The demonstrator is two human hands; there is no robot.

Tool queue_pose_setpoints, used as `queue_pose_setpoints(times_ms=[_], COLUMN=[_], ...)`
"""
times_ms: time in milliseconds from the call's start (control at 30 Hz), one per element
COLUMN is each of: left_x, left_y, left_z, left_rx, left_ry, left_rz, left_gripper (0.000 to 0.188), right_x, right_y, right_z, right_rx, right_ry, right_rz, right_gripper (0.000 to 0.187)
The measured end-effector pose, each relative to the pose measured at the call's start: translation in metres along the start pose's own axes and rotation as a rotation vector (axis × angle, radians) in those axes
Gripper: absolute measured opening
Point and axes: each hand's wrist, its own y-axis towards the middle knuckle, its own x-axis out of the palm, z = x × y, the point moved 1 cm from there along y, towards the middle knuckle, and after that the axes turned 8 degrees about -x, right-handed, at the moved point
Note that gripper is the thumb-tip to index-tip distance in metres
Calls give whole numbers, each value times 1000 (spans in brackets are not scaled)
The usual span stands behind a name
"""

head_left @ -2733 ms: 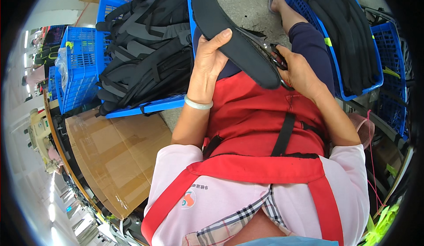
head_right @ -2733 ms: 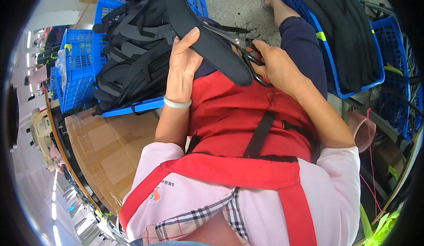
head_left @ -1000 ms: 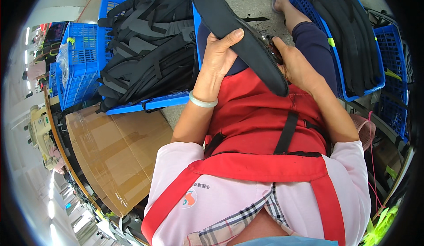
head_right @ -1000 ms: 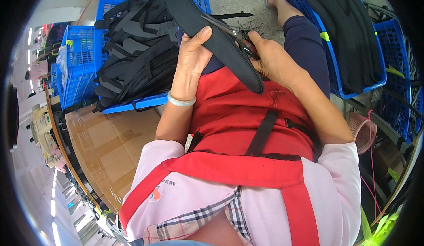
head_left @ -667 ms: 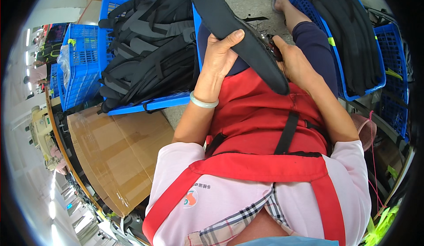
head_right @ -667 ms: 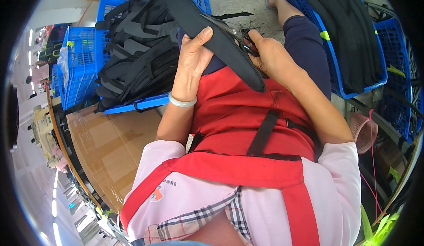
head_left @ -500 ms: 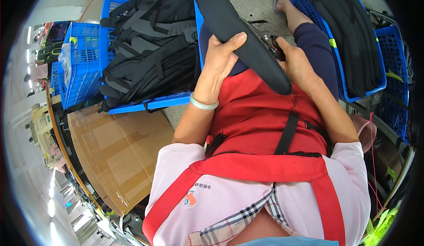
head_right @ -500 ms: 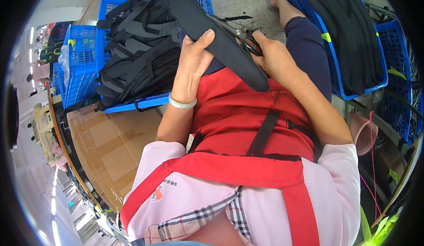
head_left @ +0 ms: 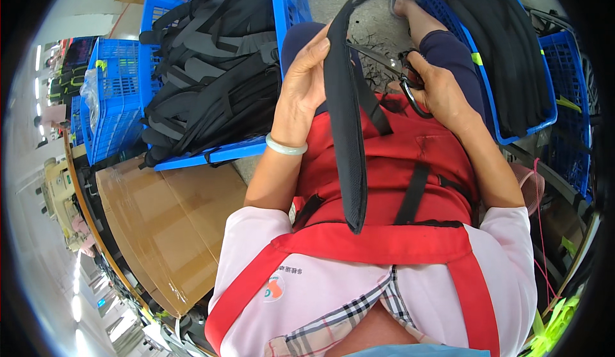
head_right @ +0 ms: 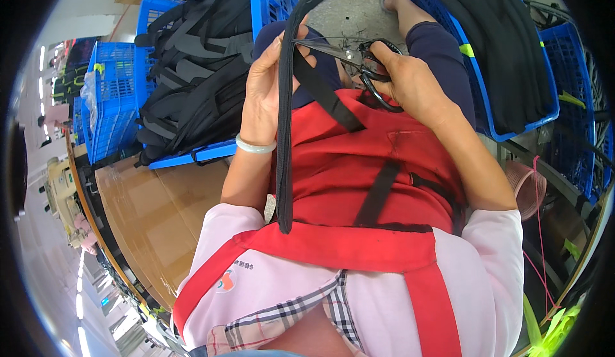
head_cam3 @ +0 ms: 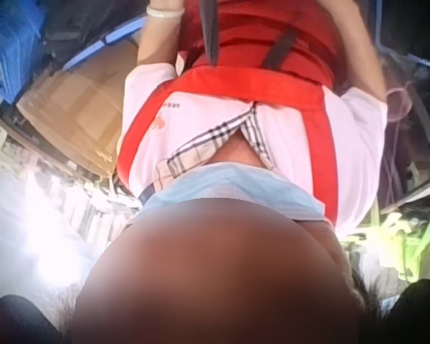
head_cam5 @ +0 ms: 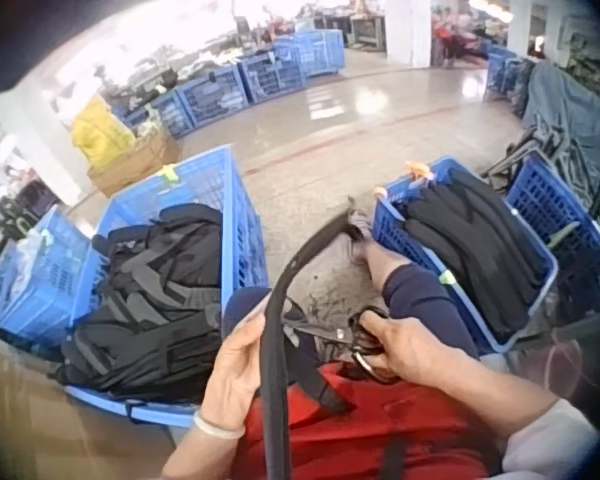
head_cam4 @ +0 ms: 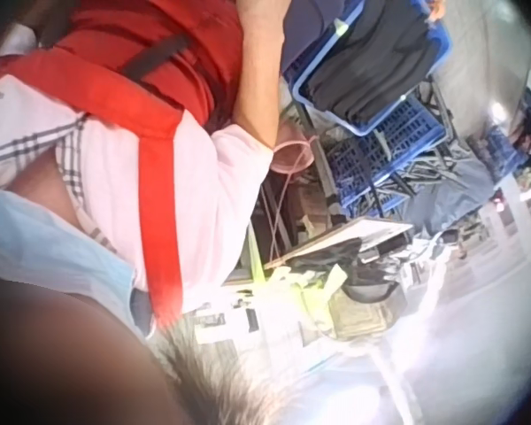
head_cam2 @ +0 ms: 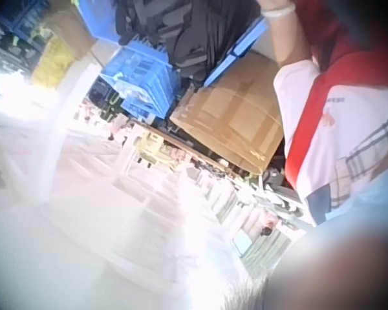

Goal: Trim excess material from black fabric straps using scissors.

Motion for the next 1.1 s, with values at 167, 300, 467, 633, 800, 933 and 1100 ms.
queue_pose_setpoints(times_ms=[167,300,467,633,800,933,1100], left_x=[-12,-4,1,3,-1,2,-5], left_y=[-2,-7,-7,-6,-7,-6,-4], left_z=[-12,-14,-16,-20,-23,-24,-22], left_rx=[-60,47,109,81,135,162,132], left_ry=[-49,149,247,331,304,344,321], left_rz=[45,238,279,286,282,290,219], left_gripper=[39,28,23,24,25,25,24], right_x=[2,-4,-10,-3,0,10,18], right_y=[-4,-9,-13,-12,-9,-10,-10], right_z=[7,9,2,8,4,10,14], right_rx=[16,16,64,34,17,15,53], right_ry=[8,60,193,150,136,84,93], right_rz=[-56,-99,-141,-144,-131,-135,-136], right_gripper=[34,33,38,42,40,37,27])
